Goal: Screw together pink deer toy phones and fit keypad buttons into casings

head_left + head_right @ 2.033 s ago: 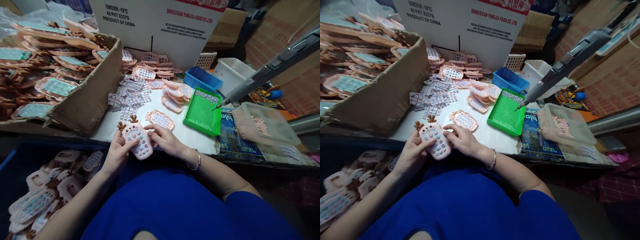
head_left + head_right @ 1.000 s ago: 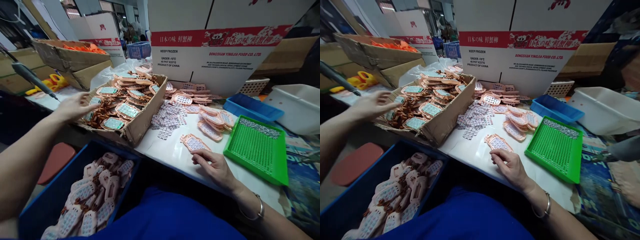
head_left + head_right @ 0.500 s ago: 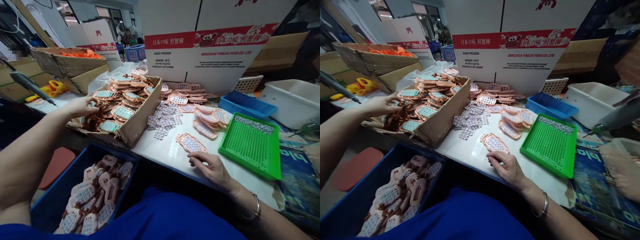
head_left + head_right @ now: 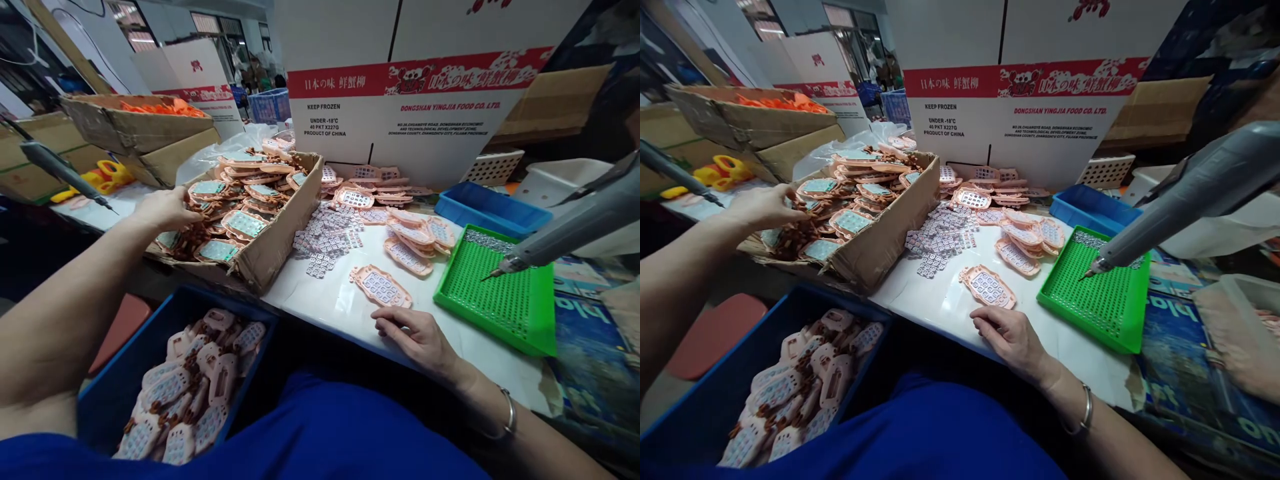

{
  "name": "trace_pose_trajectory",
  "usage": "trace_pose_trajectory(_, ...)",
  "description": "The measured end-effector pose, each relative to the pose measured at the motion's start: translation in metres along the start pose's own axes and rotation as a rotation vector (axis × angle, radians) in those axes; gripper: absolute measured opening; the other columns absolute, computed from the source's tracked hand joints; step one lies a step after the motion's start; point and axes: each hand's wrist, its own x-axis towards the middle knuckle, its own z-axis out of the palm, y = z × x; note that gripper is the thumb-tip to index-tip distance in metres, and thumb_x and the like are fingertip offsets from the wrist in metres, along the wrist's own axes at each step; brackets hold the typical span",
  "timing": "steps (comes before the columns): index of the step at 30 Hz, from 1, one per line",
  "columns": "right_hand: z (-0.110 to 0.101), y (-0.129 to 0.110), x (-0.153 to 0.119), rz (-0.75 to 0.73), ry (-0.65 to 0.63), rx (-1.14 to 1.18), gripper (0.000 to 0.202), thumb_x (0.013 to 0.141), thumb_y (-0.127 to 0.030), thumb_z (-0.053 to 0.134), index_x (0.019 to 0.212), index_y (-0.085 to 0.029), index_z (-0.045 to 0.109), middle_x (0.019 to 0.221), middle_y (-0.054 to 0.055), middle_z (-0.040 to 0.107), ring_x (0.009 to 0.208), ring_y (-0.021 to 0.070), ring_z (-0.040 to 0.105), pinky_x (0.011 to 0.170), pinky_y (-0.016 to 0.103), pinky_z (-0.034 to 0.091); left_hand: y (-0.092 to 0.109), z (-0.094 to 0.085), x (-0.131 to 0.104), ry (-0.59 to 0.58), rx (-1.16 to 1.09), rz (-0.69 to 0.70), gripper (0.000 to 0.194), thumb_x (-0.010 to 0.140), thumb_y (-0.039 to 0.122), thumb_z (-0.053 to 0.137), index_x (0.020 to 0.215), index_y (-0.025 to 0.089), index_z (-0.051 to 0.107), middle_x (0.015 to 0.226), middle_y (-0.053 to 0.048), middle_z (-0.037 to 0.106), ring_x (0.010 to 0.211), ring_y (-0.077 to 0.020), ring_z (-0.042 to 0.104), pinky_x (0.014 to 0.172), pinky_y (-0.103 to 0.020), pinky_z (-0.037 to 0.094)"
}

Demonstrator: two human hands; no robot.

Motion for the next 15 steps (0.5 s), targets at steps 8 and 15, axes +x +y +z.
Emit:
trace_pose_trajectory(8,0.005,-0.001,0.001,-0.01,-0.014,0.018,0.023,0.091,-0.028,0.051,0.087,-0.017,0.071,0.073,0.005,0.074,0.058,0.0126,0.068,0.053,0.021,0.057,0.002,-0.011,-0.02,0.256,-0.12,-0.225,0.024,0.06,0.009,0.062,0.055,0.021,0.043,0.059,0.002,0.041,0.09,-0.0271,0.055,0.101,-0.055,0.038)
trace_pose_trajectory(15,0.005,-0.004,0.004,-0.147,0.028,-0.012,0.016,0.091,-0.02,0.052,0.089,-0.017,0.068,0.069,0.003,0.072,0.056,0.0111,0.068,0.051,0.017,0.056,0.007,-0.013,-0.02,0.601,-0.657,-0.265,0.028,0.068,-0.004,0.047,0.072,0.02,0.033,0.073,0.006,0.041,0.061,-0.0059,0.045,0.072,-0.024,0.051)
